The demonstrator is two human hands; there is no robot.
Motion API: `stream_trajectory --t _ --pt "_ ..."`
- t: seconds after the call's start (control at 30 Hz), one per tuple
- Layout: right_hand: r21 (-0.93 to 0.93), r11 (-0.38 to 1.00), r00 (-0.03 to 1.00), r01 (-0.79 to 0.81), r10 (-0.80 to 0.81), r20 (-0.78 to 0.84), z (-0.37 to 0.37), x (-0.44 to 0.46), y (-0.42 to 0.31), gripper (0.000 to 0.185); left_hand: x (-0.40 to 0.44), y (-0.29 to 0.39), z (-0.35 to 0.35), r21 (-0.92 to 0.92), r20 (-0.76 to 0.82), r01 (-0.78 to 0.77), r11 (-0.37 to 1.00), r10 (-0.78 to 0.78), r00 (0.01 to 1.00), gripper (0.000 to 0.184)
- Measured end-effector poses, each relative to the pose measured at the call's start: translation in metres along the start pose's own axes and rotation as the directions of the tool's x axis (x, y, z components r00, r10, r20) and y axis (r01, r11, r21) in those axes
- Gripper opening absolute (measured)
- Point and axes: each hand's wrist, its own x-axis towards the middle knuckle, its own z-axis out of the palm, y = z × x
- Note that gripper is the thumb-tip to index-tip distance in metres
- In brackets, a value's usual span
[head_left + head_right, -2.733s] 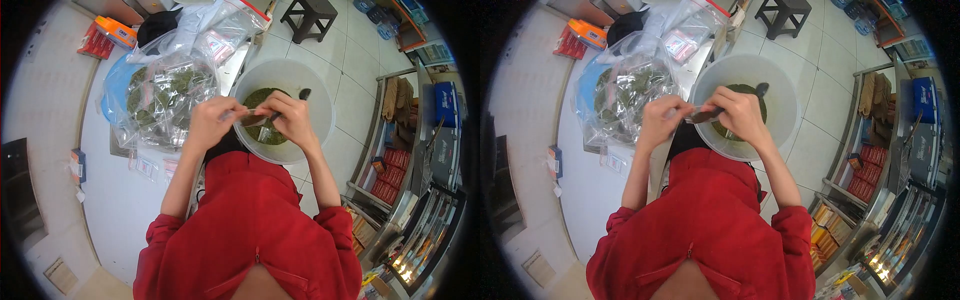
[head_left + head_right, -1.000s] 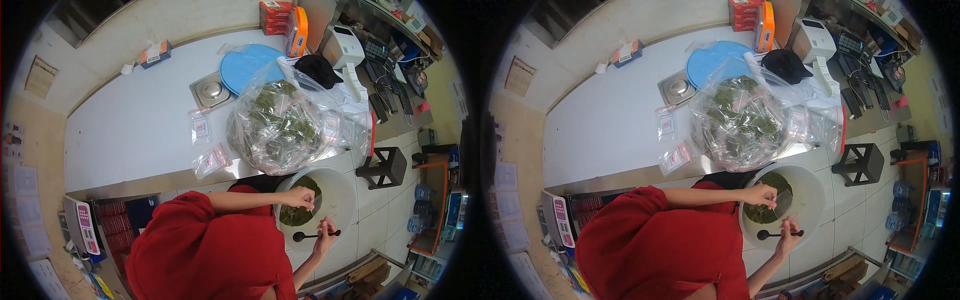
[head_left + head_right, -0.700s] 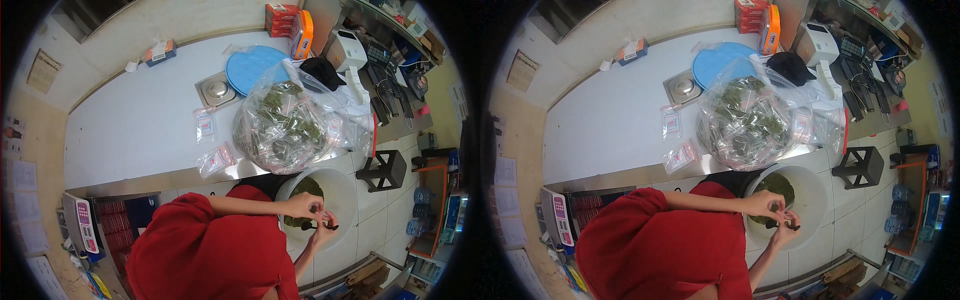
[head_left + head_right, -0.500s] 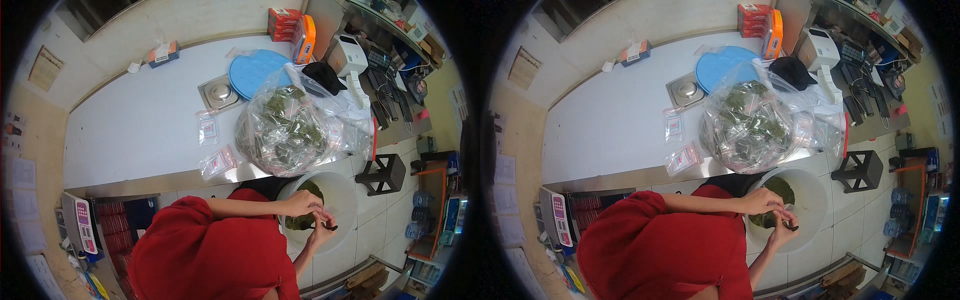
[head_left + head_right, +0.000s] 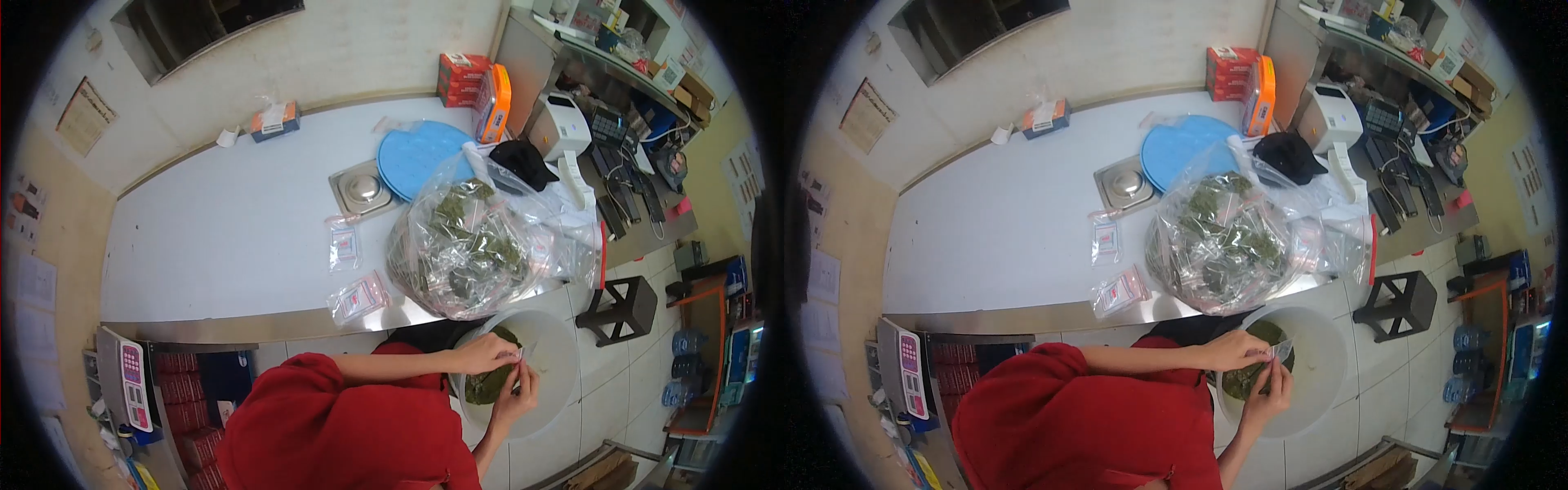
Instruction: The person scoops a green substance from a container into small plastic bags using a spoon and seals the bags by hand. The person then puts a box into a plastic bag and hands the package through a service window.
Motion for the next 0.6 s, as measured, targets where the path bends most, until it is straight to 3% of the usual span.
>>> stream_trajectory --t 0.1,0.17,0.23,0.27,0.3,0.33,0.4,0.43,0.47,0.53,0.57,0.6 --pt "0.078 0.995 0.998 -0.061 0.059 0.025 0.003 -0.006 0.001 0.012 -0.009 0.011 -0.008 0.091 -0.008 -0.009 0.996 0.01 1.0 0.022" --pt "0.153 0.985 0.997 -0.075 0.073 0.019 0.005 -0.007 0.001 0.012 -0.016 0.007 -0.007 0.188 -0.027 -0.161 0.969 0.169 0.985 0.022" --pt "0.219 0.97 0.994 -0.106 0.105 0.019 0.004 -0.015 0.001 0.012 -0.019 0.005 -0.006 0.301 -0.032 -0.197 0.933 0.216 0.976 0.021" --pt "0.139 0.986 0.989 -0.088 0.103 -0.109 0.004 -0.015 0.003 0.011 -0.018 0.006 -0.006 0.41 -0.035 -0.238 0.881 0.276 0.961 0.021" --pt "0.056 0.996 0.968 -0.074 0.086 -0.236 0.003 -0.01 0.0 0.011 -0.019 0.01 -0.006 0.414 -0.039 -0.244 0.877 0.285 0.958 0.021" --pt "0.055 0.997 0.968 -0.062 0.074 -0.241 0.003 -0.005 -0.005 0.011 -0.021 0.016 -0.002 0.402 -0.098 -0.189 0.896 0.248 0.964 0.02" --pt "0.052 0.993 0.874 -0.108 0.12 -0.47 0.008 0.004 -0.023 0.01 -0.024 0.027 0.003 0.382 -0.148 -0.147 0.912 0.218 0.965 0.019" --pt "0.077 0.971 0.843 -0.227 0.236 -0.484 0.01 0.002 -0.033 0.01 -0.022 0.032 0.003 0.198 -0.224 -0.042 0.979 0.087 0.971 0.02" --pt "0.072 0.973 0.84 -0.218 0.224 -0.494 0.011 0.0 -0.037 0.01 -0.019 0.036 0.002 0.0 -0.272 0.059 0.998 -0.057 0.961 0.021" --pt "-0.052 0.998 0.884 -0.037 0.008 -0.467 0.01 -0.003 -0.052 0.01 -0.028 0.045 -0.009 -0.01 -0.279 0.025 1.0 -0.026 0.96 0.021" --pt "0.022 0.986 0.916 -0.166 0.162 -0.368 0.009 -0.004 -0.063 0.01 -0.036 0.045 -0.012 0.076 -0.264 -0.044 0.996 0.063 0.963 0.02" --pt "0.018 0.988 0.921 -0.151 0.148 -0.361 0.011 -0.004 -0.07 0.01 -0.046 0.045 -0.015 0.16 -0.244 -0.111 0.981 0.148 0.958 0.02"
